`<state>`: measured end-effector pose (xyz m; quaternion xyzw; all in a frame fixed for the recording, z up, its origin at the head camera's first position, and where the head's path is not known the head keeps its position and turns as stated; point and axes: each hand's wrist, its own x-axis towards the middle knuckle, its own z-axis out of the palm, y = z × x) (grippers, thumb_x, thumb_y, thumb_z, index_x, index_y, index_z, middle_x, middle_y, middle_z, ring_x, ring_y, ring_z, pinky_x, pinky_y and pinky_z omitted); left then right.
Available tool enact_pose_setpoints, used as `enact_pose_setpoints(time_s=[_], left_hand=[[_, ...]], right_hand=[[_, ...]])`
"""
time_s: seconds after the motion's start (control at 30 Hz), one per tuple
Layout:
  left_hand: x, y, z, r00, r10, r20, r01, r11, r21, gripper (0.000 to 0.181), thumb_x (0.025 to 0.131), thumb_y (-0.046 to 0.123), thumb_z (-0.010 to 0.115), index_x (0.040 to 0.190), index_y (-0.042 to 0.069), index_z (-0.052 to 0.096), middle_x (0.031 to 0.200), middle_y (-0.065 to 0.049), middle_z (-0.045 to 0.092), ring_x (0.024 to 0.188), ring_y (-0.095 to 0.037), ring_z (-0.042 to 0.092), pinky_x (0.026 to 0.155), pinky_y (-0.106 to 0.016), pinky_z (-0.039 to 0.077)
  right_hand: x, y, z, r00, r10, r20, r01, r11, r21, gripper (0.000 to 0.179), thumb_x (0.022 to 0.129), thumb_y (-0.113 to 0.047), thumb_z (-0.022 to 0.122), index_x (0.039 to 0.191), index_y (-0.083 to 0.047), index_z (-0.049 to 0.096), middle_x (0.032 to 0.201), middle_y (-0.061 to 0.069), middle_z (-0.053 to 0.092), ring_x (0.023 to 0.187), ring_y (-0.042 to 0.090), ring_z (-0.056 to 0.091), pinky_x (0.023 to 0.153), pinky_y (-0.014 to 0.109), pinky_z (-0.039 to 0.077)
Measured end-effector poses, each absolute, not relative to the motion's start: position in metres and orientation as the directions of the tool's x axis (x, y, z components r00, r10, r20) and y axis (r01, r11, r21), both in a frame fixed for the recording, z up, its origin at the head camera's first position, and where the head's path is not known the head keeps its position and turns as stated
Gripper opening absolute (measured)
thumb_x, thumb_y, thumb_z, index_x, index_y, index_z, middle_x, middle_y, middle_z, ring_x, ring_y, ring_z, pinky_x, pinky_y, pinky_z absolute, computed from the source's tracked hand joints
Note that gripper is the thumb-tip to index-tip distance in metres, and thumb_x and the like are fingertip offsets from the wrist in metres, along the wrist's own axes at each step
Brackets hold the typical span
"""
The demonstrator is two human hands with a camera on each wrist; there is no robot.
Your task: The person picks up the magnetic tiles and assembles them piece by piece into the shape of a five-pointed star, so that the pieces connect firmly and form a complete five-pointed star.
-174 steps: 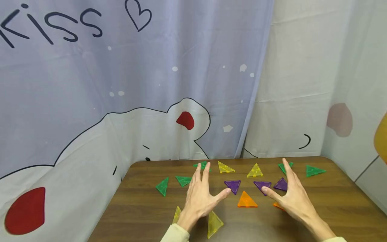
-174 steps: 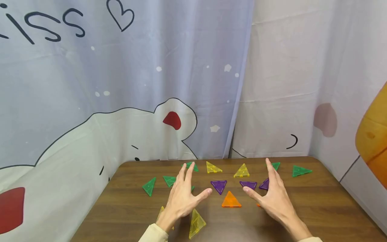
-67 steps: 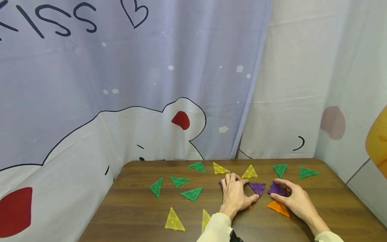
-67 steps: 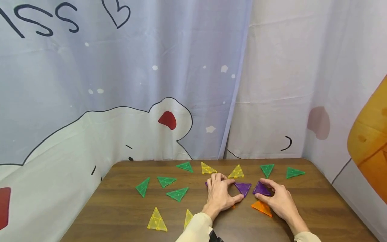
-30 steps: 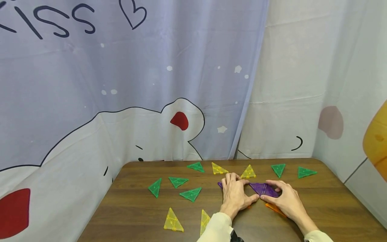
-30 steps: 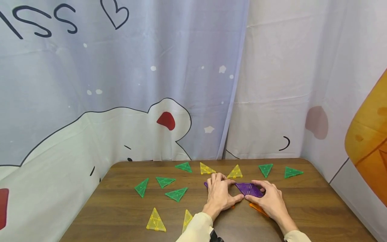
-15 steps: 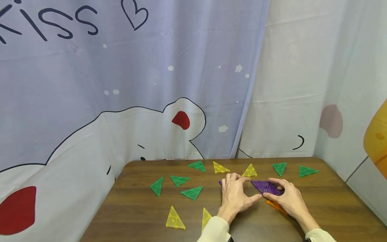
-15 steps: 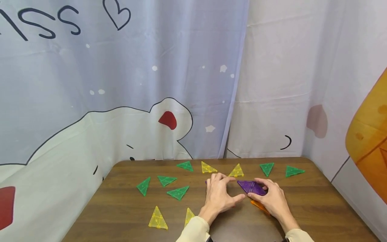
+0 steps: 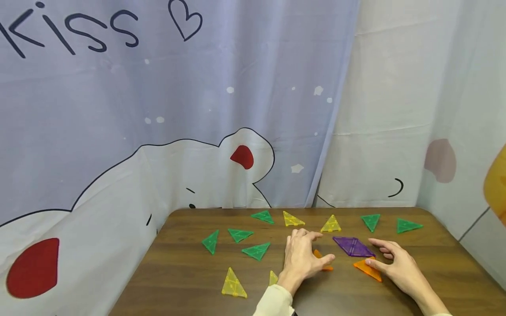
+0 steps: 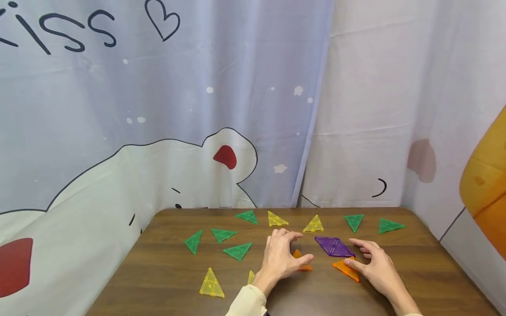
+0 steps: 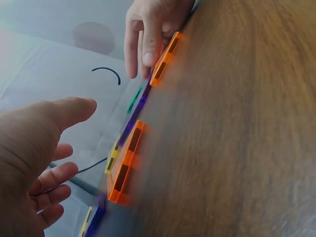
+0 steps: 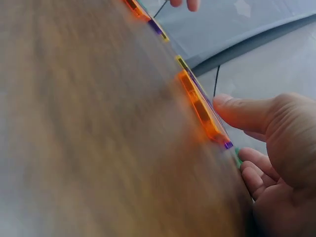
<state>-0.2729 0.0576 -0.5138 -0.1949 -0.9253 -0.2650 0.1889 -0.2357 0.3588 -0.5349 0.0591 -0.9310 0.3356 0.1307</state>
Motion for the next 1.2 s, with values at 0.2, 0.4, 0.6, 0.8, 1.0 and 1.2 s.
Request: enact_pose_setpoints(time_s=[0.2, 0.4, 0.6, 0.8, 1.0, 1.2], left_hand=[[-0.273, 0.058, -0.516, -0.851, 0.274, 0.448, 0.466, 0.786, 0.405, 0.059, 0.080, 0.060, 0.096, 0.128, 0.031, 0.082, 0.112, 0.012, 0.071, 0.108, -0.007, 0.058, 0.085, -0.022, 0.042], [-0.272, 0.058, -0.518, -0.863, 0.264, 0.430, 0.442, 0.806, 0.394, 0.060, 0.078, 0.061, 0.097, 0.128, 0.031, 0.082, 0.113, 0.013, 0.070, 0.108, -0.007, 0.058, 0.086, -0.022, 0.043], [-0.272, 0.058, -0.517, -0.854, 0.294, 0.430, 0.466, 0.799, 0.380, 0.059, 0.079, 0.058, 0.097, 0.129, 0.031, 0.082, 0.120, 0.011, 0.072, 0.114, -0.009, 0.061, 0.091, -0.024, 0.046], [-0.273, 0.058, -0.518, -0.860, 0.293, 0.418, 0.459, 0.803, 0.380, 0.059, 0.078, 0.058, 0.098, 0.130, 0.034, 0.081, 0.121, 0.011, 0.072, 0.114, -0.009, 0.060, 0.091, -0.025, 0.046], [-0.275, 0.052, -0.517, -0.881, 0.284, 0.379, 0.428, 0.819, 0.382, 0.061, 0.077, 0.062, 0.098, 0.128, 0.033, 0.082, 0.119, 0.011, 0.070, 0.111, -0.009, 0.058, 0.087, -0.024, 0.045], [-0.278, 0.042, -0.515, -0.895, 0.278, 0.348, 0.405, 0.832, 0.380, 0.055, 0.075, 0.064, 0.099, 0.114, 0.029, 0.084, 0.107, 0.013, 0.065, 0.102, -0.010, 0.055, 0.082, -0.024, 0.044]], right_hand=[[-0.233, 0.359, -0.537, -0.962, -0.035, 0.269, -0.195, 0.777, -0.598, 0.075, 0.091, -0.046, 0.093, 0.151, -0.009, 0.068, 0.150, 0.022, 0.064, 0.128, 0.041, 0.064, 0.094, 0.025, 0.056], [-0.231, 0.358, -0.533, -0.972, -0.070, 0.226, -0.196, 0.774, -0.602, 0.082, 0.090, -0.047, 0.094, 0.154, -0.006, 0.064, 0.152, 0.026, 0.060, 0.132, 0.048, 0.062, 0.101, 0.050, 0.059], [-0.229, 0.358, -0.533, -0.947, -0.130, 0.294, -0.285, 0.763, -0.580, 0.061, 0.090, -0.043, 0.094, 0.141, -0.016, 0.074, 0.149, 0.015, 0.066, 0.135, 0.042, 0.057, 0.100, 0.013, 0.048], [-0.227, 0.359, -0.533, -0.945, -0.151, 0.290, -0.298, 0.758, -0.580, 0.040, 0.093, -0.038, 0.092, 0.128, -0.022, 0.081, 0.144, 0.014, 0.069, 0.134, 0.047, 0.054, 0.101, 0.066, 0.050], [-0.228, 0.360, -0.532, -0.943, -0.157, 0.292, -0.305, 0.754, -0.581, 0.053, 0.091, -0.035, 0.094, 0.136, -0.013, 0.078, 0.145, 0.017, 0.069, 0.136, 0.051, 0.052, 0.102, 0.076, 0.043], [-0.229, 0.362, -0.533, -0.935, -0.191, 0.299, -0.335, 0.751, -0.568, 0.060, 0.093, -0.035, 0.092, 0.143, -0.009, 0.074, 0.151, 0.020, 0.065, 0.138, 0.053, 0.050, 0.102, 0.079, 0.042]])
